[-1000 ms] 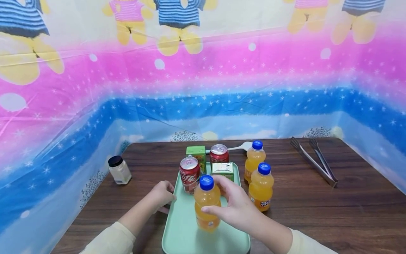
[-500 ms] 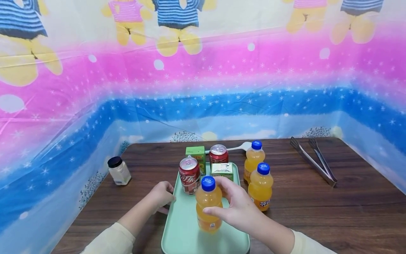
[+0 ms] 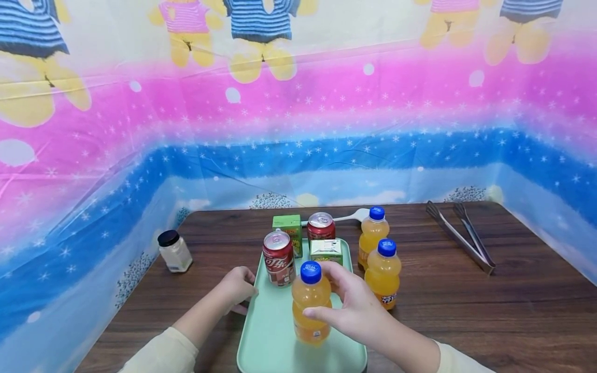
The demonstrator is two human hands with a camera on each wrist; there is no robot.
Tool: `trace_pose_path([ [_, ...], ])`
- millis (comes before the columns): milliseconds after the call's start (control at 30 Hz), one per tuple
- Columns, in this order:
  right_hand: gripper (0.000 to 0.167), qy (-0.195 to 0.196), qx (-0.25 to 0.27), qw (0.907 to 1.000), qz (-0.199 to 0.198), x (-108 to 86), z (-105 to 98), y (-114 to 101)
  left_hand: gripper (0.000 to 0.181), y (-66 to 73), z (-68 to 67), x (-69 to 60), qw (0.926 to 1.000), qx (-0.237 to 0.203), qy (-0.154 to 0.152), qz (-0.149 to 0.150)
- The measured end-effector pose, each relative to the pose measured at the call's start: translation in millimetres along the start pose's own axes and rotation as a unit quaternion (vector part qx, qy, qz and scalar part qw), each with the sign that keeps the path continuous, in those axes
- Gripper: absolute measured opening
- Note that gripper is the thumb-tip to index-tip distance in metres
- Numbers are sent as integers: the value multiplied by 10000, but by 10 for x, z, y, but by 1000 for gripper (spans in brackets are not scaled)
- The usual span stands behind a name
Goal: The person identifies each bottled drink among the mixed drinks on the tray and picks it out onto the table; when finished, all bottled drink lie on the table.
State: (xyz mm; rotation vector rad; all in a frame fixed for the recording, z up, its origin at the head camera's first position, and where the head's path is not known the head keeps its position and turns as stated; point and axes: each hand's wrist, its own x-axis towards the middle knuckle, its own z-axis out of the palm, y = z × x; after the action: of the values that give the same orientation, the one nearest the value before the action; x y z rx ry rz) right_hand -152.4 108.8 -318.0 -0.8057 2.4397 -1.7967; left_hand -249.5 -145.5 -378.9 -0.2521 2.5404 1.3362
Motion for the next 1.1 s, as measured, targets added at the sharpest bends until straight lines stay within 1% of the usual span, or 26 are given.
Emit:
trace_pose_path([
  [233, 56, -10, 41, 9998, 170, -28, -30, 0, 20, 4, 0, -17, 10000, 32, -28, 59],
  [533, 55, -51, 119, 9999, 108, -66, -59, -13, 19, -4, -3, -1, 10000, 3, 8, 72],
  [767, 54, -41, 160, 9997, 153, -95, -84, -12, 19, -11, -2, 2, 10000, 23, 21, 50],
  [1100, 55, 49, 221, 9996, 148, -144, -122, -19, 18, -13, -3, -1, 10000, 35, 29, 60],
])
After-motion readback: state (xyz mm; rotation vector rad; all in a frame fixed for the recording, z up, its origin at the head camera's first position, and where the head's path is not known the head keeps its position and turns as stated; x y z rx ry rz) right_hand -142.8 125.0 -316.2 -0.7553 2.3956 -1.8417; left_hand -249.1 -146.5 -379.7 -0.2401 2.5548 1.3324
